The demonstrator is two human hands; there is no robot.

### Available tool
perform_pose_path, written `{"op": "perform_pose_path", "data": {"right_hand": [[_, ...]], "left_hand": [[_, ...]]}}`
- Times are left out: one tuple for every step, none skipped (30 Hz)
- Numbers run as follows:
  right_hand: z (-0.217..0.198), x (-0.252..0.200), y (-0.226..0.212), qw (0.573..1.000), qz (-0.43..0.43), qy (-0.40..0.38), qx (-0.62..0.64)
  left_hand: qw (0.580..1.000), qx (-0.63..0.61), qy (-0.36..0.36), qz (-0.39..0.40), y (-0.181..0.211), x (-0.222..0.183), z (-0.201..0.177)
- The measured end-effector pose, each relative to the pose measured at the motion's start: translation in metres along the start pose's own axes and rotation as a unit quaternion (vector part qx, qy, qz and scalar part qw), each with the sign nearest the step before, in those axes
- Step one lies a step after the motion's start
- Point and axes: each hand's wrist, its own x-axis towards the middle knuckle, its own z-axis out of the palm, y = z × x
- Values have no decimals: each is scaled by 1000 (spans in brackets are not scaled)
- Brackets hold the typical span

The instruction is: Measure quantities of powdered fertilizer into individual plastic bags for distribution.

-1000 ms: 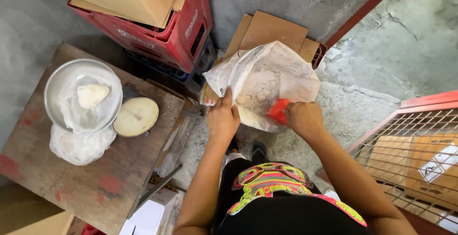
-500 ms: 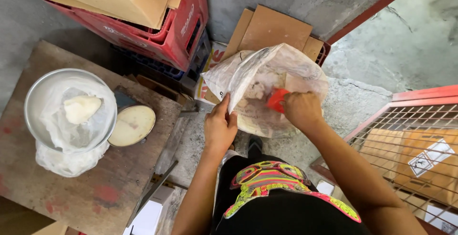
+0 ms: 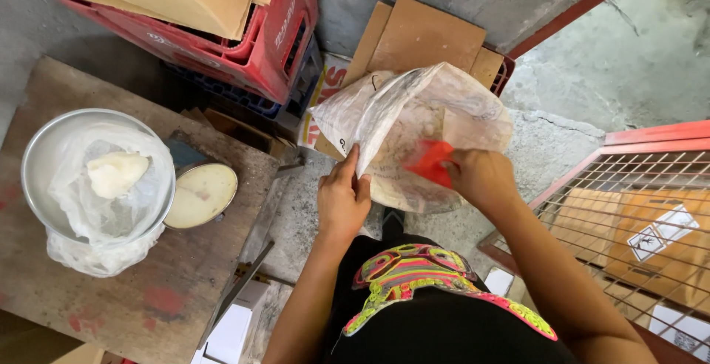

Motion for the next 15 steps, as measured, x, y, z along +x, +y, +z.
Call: {"op": "perform_pose_path", "data": {"right_hand": [[6,-4,3,1000,-1,-2,-1],[11,-9,6,1000,2,-27,-5],[17,-13,9,999,5,-51,-9],[31,-10,8,999,5,-51,-9],[44,-7,7,999,4,-45,13],[58,-5,7,999,4,-38,36],[62,1,-2,998,5,-40,38],[66,7,-12,994,32,-23,105],[70,12,-20,983,59,-5,172],[68,16,-18,983,63,-6,174],[64,22,-16,974,97,-24,204],[61,29,-14,962,131,-42,234],[57,28,0,962,134,-41,235],[54,27,13,976,107,-35,185],[48,26,28,988,78,-30,132]], "left_hand": [[1000,-1,0,-2,1,-2,1],[1000,-3,-10,-20,2,-3,2],[999,-4,-21,-36,3,-4,2],[999,-4,-21,-36,1,-6,7],[1000,5,-21,-21,0,-8,11],[1000,13,-20,-7,-2,-11,16],[1000,14,-23,-8,-2,-12,17],[1000,12,-11,10,-3,-14,18],[1000,8,0,28,-3,-16,19],[1000,9,-4,28,0,-15,14],[1000,5,-18,11,3,-10,9],[999,2,-33,-6,5,-5,3],[999,2,-36,-5,8,-4,-2],[1000,-15,-24,-1,10,-3,-8],[999,-32,-9,2,13,-2,-12]]}}
